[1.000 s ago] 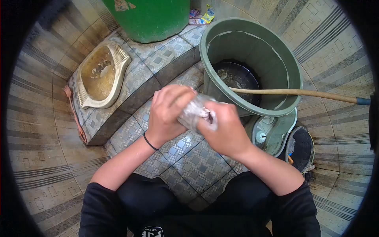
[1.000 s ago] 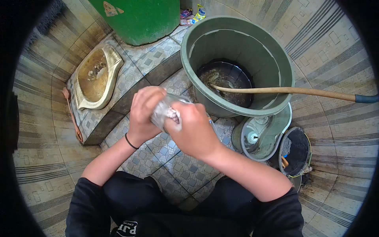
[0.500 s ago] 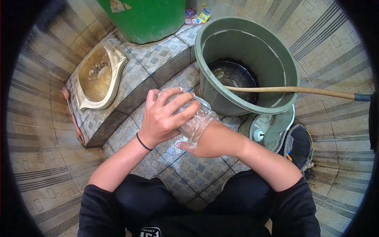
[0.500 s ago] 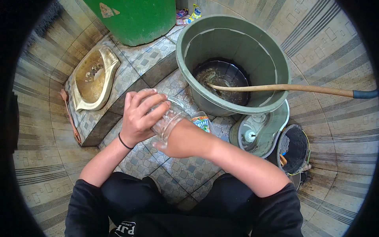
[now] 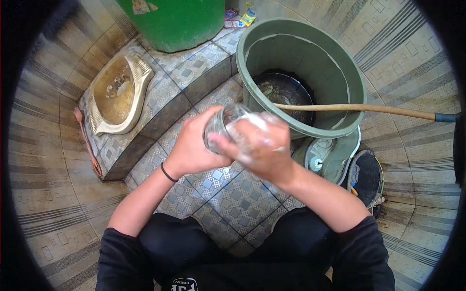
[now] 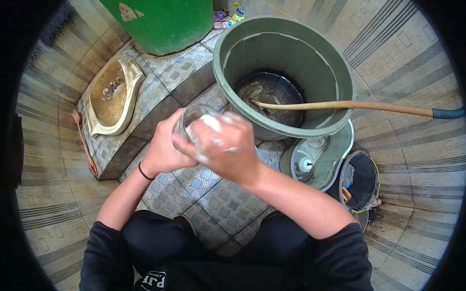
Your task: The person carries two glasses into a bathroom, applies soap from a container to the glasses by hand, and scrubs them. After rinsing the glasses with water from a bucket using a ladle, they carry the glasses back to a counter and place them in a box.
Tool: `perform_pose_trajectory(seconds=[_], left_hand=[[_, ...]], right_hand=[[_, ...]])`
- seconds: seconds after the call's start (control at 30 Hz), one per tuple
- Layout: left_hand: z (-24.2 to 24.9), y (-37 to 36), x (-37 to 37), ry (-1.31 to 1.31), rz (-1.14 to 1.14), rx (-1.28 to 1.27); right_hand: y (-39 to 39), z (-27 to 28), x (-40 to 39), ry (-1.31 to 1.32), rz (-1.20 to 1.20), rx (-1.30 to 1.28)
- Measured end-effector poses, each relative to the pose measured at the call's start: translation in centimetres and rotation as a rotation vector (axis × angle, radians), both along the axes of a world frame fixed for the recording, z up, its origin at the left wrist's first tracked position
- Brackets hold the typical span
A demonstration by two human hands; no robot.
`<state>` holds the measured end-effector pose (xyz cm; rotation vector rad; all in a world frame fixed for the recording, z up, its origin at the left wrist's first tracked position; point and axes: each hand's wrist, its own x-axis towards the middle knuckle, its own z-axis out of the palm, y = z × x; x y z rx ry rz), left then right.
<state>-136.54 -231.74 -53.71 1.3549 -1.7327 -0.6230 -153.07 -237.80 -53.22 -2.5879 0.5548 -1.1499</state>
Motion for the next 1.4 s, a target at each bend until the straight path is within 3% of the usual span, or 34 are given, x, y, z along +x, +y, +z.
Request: perform_pose_trajectory(seconds=[0.03, 0.1, 0.17, 0.23, 0.3, 0.5, 0.6, 0.67, 0.73, 0.8, 0.97, 1.1, 1.23, 1.37, 1.4], left_hand=[[0.1, 0.1, 0.1, 0.216, -0.094, 0.201], [-1.6, 0.6, 0.5, 0.309, -0.187, 0.358], [-2.8, 1.1, -0.1, 0.893, -0.079, 0.501], [-2.9, 1.3, -1.5, 1.009, 0.029, 0.371], [-3.1, 0.7, -1.3, 1.399, 0.182, 0.552], [-3.4, -0.4, 1.9, 1.258, 0.199, 0.468], [-5.3, -0.7, 3.9, 1.239, 0.240, 0.442], [-6.4, -0.6, 4.5, 1.214, 0.256, 0.448], [-8.2, -0.7, 4.8, 1.140, 0.290, 0.480], [-9.4, -0.5, 4.6, 1.057, 0.321, 0.528], [-12.9, -0.2, 4.7, 0.935, 0.405, 0.599], [-14.5, 0.1, 5.0, 0.817, 0.452, 0.604], [-15.5, 0.5, 5.4, 0.739, 0.456, 0.720], [-16.3, 0.9, 5.0, 0.810, 0.572, 0.739], [-16.6, 1.0, 5.2, 0.838, 0.545, 0.776]], right_hand=[[-0.2, 0.0, -0.1, -0.055, -0.021, -0.171], [0.1, -0.2, -0.1, -0.094, -0.056, -0.078], [0.1, -0.4, 0.5, -0.295, -0.045, -0.100], [1.3, -1.1, 0.8, -0.208, 0.008, -0.119], [2.3, -2.5, 0.8, -0.054, 0.060, -0.076], [4.0, -6.8, 0.3, 0.045, 0.342, -0.104], [2.8, -9.8, -0.9, 0.263, 0.263, 0.441], [-0.1, -10.6, -1.1, 0.594, 0.106, 0.811], [-2.1, -13.3, -2.8, 0.833, -0.058, 0.822], [-3.2, -17.9, -4.8, 1.079, -0.077, 0.828], [-3.3, -23.6, -7.0, 1.095, -0.056, 0.901], [-2.5, -22.7, -6.3, 1.069, 0.047, 0.858], [-1.8, -21.1, -5.5, 1.189, -0.054, 0.853], [-1.9, -20.5, -4.7, 1.115, -0.085, 0.735], [-1.9, -19.2, -4.2, 1.081, 0.000, 0.757]])
